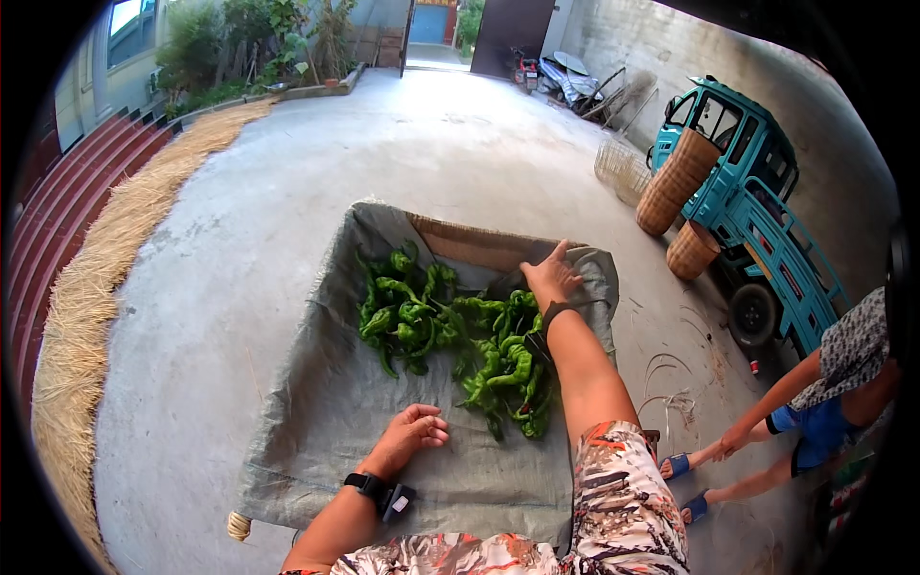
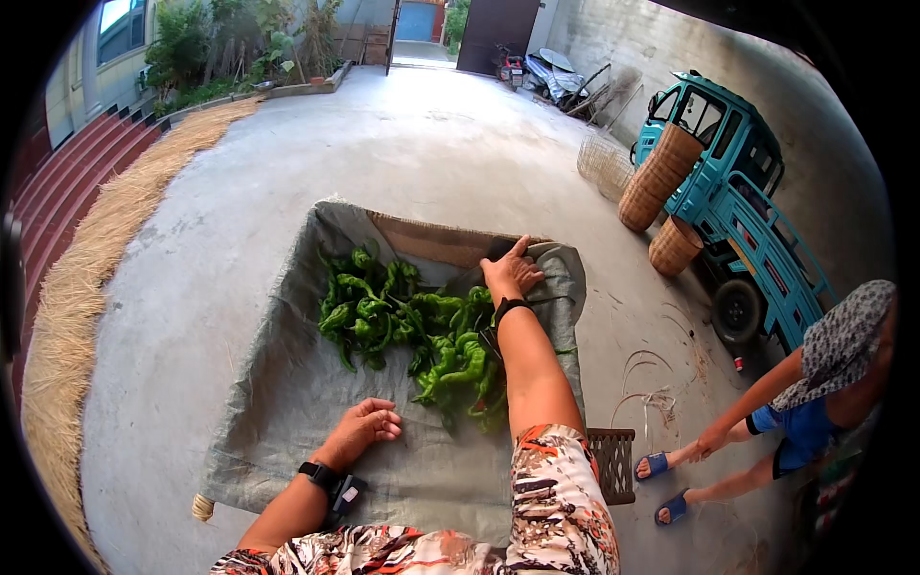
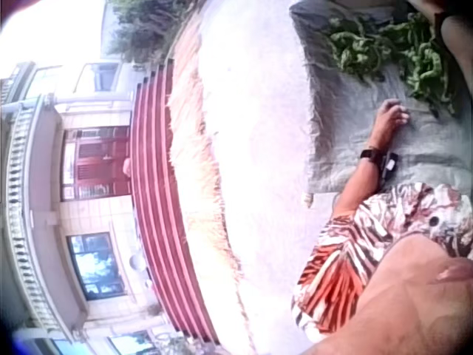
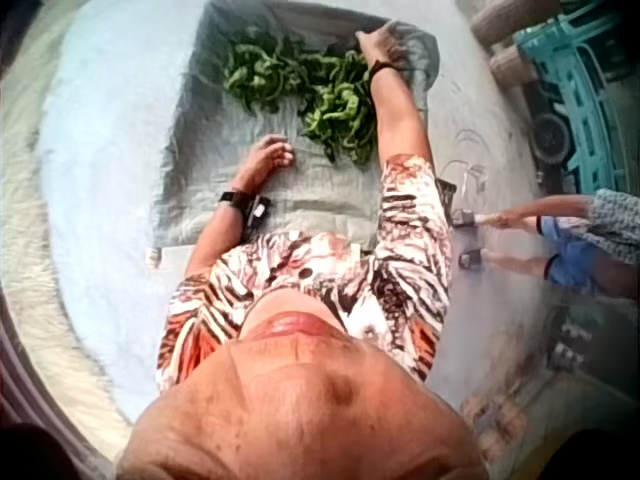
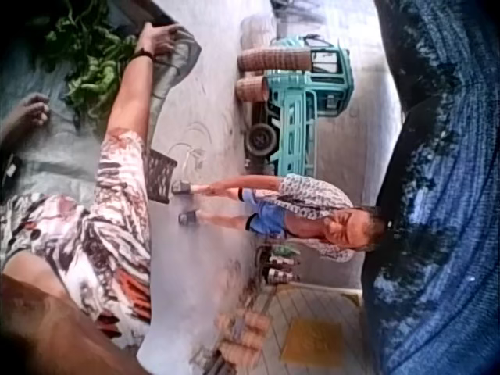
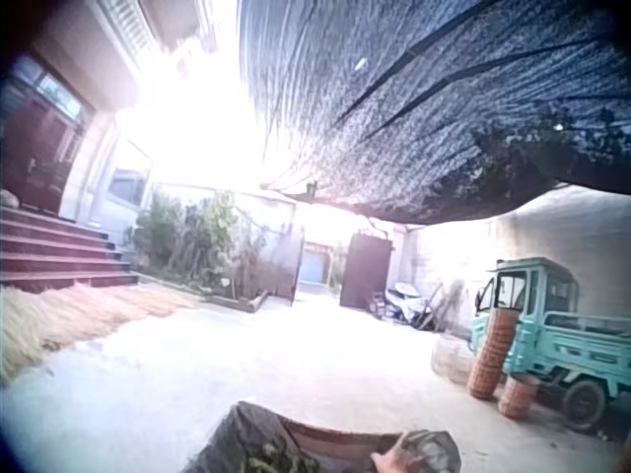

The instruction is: The person picks up green peppers one at a time from a pile on a cloth, snaps off the stems by hand, and places the peppers into a white bucket.

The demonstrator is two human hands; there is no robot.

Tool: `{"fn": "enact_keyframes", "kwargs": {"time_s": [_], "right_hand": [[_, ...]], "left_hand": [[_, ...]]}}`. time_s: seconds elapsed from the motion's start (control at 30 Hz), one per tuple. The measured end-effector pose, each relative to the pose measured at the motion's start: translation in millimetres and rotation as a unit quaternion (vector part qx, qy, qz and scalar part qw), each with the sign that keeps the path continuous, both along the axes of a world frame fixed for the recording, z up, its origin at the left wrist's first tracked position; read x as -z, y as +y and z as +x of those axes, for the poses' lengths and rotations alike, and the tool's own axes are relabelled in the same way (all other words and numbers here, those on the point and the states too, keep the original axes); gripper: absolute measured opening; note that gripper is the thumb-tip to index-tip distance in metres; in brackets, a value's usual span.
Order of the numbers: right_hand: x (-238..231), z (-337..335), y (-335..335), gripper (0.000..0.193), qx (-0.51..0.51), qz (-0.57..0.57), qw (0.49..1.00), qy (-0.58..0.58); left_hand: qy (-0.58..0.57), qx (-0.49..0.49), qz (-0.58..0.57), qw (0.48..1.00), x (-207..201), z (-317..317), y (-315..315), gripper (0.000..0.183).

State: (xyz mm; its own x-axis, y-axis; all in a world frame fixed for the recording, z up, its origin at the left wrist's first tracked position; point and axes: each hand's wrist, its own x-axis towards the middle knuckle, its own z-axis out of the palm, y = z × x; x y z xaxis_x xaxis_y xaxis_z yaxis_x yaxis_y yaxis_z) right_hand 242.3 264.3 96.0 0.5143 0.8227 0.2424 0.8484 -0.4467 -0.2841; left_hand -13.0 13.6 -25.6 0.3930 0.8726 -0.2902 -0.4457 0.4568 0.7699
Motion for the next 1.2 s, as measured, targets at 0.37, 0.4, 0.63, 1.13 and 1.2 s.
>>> {"fn": "enact_keyframes", "kwargs": {"time_s": [0.37, 0.4, 0.63, 1.13, 1.2], "right_hand": [[-60.7, 0.1, -50.5, 0.097, -0.131, 0.346, 0.920, 0.129], [-67.5, 0.0, -59.8, 0.098, -0.148, 0.364, 0.903, 0.173], [-103.4, 67.1, -165.5, 0.097, -0.225, 0.331, 0.803, 0.442], [154.0, 314.1, -359.3, 0.078, 0.192, 0.102, 0.832, 0.510], [207.5, 355.3, -375.2, 0.083, 0.317, 0.066, 0.783, 0.530]], "left_hand": [[-0.006, 0.011, 0.006, 1.000, 8.4, 0.8, -0.2, 0.023], [-0.011, 0.007, 0.006, 1.000, 11.8, 0.1, 0.0, 0.023], [0.027, 0.010, 0.023, 0.999, 13.9, -0.5, 9.8, 0.026], [0.088, 0.000, 0.045, 0.995, -1.7, -4.0, -3.8, 0.020], [0.087, 0.015, 0.050, 0.995, -5.9, 9.4, -0.9, 0.024]]}}
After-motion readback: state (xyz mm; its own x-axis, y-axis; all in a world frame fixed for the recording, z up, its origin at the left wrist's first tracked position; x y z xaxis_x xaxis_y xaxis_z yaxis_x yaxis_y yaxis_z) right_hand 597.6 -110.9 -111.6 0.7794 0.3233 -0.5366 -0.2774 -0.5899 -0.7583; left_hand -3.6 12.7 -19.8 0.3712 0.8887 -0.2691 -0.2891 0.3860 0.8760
